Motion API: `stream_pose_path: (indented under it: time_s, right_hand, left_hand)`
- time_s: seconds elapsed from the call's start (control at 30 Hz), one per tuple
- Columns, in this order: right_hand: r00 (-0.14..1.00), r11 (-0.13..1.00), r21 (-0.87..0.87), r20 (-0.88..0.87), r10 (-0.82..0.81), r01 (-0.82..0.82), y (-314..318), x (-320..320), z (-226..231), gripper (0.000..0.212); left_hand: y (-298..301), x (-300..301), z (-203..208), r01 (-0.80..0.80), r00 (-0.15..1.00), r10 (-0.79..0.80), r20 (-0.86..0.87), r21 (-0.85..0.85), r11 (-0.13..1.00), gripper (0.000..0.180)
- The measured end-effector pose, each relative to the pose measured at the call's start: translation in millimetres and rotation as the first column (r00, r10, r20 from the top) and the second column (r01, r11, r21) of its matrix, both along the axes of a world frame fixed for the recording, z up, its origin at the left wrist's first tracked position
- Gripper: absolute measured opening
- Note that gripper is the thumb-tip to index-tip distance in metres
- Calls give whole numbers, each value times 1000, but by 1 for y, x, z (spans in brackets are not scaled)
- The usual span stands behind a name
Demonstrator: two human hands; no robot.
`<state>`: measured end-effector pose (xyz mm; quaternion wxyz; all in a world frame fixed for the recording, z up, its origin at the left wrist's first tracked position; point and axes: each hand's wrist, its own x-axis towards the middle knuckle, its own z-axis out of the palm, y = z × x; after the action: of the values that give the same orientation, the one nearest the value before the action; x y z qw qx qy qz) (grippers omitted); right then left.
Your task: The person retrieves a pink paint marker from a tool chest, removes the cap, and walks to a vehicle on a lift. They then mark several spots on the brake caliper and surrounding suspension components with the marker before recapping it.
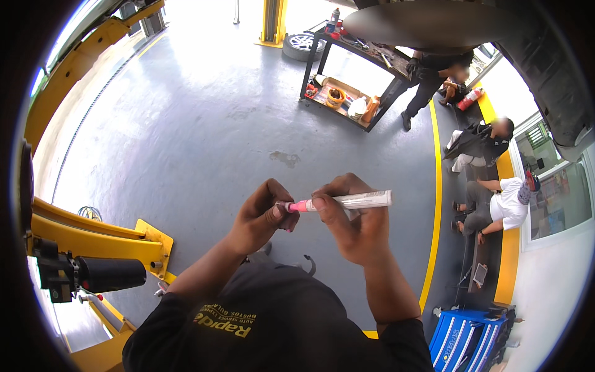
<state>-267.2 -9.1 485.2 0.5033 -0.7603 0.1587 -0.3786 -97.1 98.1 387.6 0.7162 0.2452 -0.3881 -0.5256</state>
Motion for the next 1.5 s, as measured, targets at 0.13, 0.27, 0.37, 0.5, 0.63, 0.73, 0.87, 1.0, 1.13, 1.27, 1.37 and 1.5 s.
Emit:
stream_pose_path:
  time_s: [0.13, 0.27, 0.37, 0.5, 0.63, 0.73, 0.87, 1.0, 1.13, 1.27, 1.37, 1.5]
  right_hand:
    - [999, 1000, 21, 34, -4, 3, -1, -7, -1, 11]
    - [1000, 1000, 11, 16, -16, 16, -6, -10, -3, 9]
    - [999, 1000, -5, 36, 7, -7, -8, -13, -3, 8]
    - [999, 1000, -7, 32, 5, -4, -5, -13, -2, 8]
    - [999, 1000, 12, 54, 7, -8, -1, -11, -1, 10]
    - [998, 1000, 22, 70, 5, -6, 1, -13, 0, 10]
    - [997, 999, 40, 78, -17, 14, 4, -15, 1, 10]
    - [995, 997, 80, 99, 1, -8, 3, -20, 0, 11]
    - [987, 975, 220, 161, -2, -34, -22, -33, 6, 15]
    - [973, 942, 332, 230, -24, -56, -40, -35, 4, 17]
    - [977, 943, 333, 202, -62, -9, -40, -28, -3, 17]
    - [978, 957, 288, 186, -90, 34, -38, -19, -11, 15]
  left_hand:
    - [-1, -7, 2, 0, 1000, 0, -15, 4, 1000, 31]
    - [-4, -12, 2, -14, 999, 13, -34, -16, 1000, 31]
    - [-6, -15, 2, -21, 1000, 21, 0, 12, 1000, 31]
    - [-3, -14, 5, -25, 1000, 25, -13, -28, 999, 25]
    - [0, -15, 8, -29, 1000, 29, -11, -14, 999, 29]
    - [3, -16, 10, -26, 1000, 26, -6, -31, 999, 29]
    - [3, -19, 11, -30, 999, 30, 14, 9, 1000, 29]
    - [4, -23, 14, -35, 999, 34, 25, 4, 999, 30]
    - [-12, -31, 16, -29, 998, 27, 49, 32, 999, 30]
    - [-33, -21, 12, -56, 998, 56, 7, 37, 998, 31]
    - [-36, -12, 8, -32, 999, 32, -1, 35, 999, 30]
    - [-40, -5, 8, -16, 1000, 16, 24, 39, 999, 29]
